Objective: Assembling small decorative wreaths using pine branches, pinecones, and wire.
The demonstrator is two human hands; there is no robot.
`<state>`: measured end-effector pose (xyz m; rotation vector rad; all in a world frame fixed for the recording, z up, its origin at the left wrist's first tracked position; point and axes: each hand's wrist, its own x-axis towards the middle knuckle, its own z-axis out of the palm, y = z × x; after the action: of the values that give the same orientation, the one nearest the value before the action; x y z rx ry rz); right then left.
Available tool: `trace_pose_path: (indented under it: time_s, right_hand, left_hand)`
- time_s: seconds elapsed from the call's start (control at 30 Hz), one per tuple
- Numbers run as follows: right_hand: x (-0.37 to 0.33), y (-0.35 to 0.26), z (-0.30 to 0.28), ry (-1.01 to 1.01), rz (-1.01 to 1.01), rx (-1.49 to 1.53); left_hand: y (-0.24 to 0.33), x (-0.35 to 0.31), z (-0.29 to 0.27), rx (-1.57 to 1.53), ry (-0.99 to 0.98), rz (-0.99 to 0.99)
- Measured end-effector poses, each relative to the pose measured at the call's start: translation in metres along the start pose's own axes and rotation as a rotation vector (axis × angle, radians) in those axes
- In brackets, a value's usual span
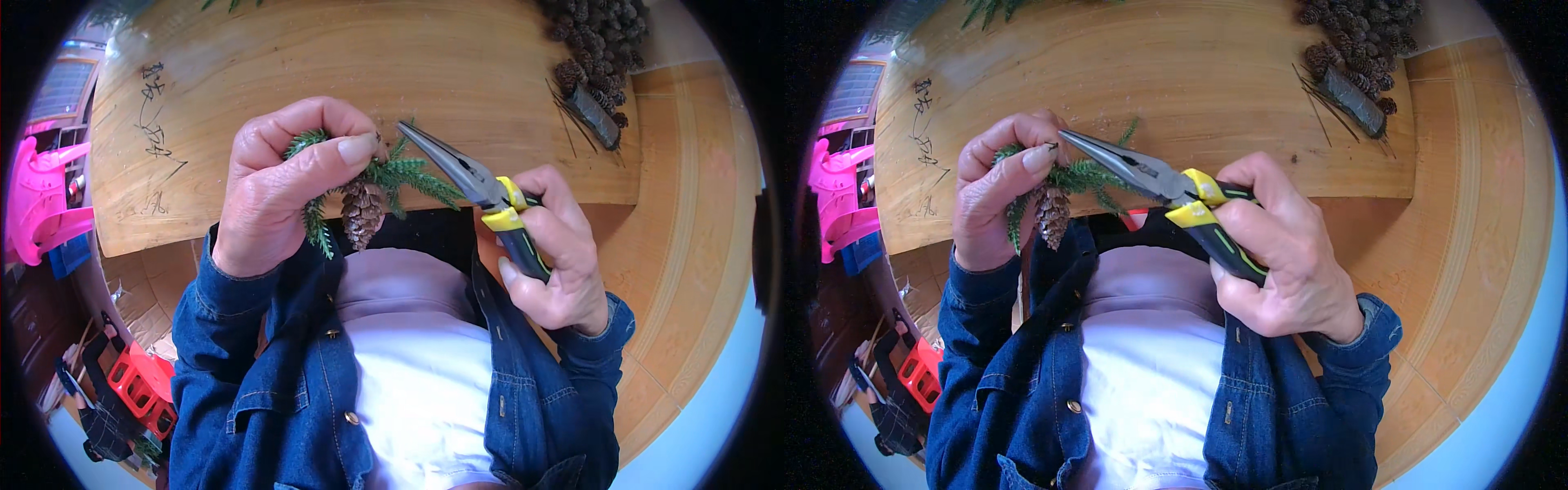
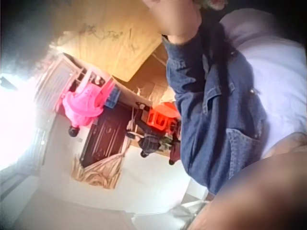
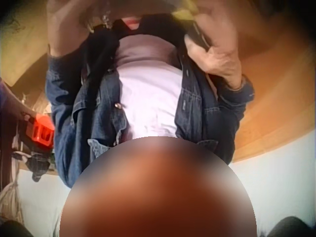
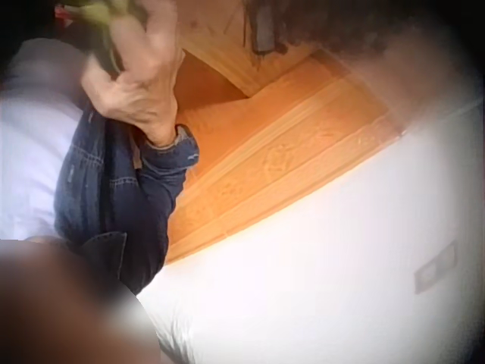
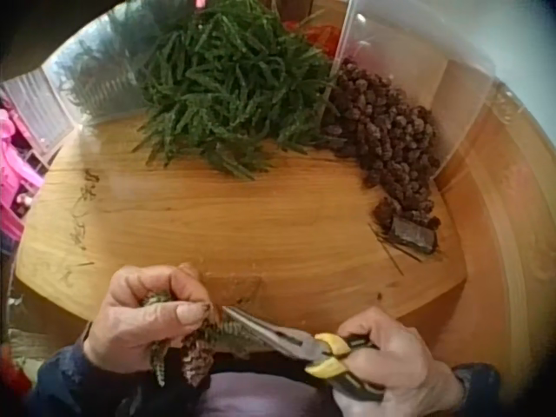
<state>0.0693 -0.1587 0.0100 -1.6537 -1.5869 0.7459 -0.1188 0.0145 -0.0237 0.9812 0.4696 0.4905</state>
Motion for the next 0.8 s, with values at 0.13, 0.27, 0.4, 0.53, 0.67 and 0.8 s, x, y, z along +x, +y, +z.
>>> trace_pose_path:
  time_s: [0.13,0.27,0.4,0.53,0.67,0.8]
  right_hand:
    - [0.004,0.005,0.005,-0.036,-0.03,0.027]
    - [0.003,0.004,0.004,-0.086,-0.005,0.003]
    - [0.002,0.004,0.005,-0.104,-0.007,-0.111]
    - [0.0,0.003,0.007,-0.113,-0.014,-0.2]
    - [-0.002,0.013,0.005,-0.074,-0.031,0.028]
    - [-0.009,0.017,-0.011,-0.095,0.101,0.254]
  left_hand:
    - [-0.003,0.0,0.001,0.06,0.02,0.05]
    - [-0.002,-0.002,0.001,0.053,0.028,-0.005]
    - [-0.001,-0.003,0.003,0.071,0.047,-0.046]
    - [-0.001,-0.002,0.003,0.129,0.038,-0.041]
    - [0.001,-0.002,0.004,0.195,-0.012,0.003]
    - [0.003,-0.003,0.004,0.224,-0.052,0.068]
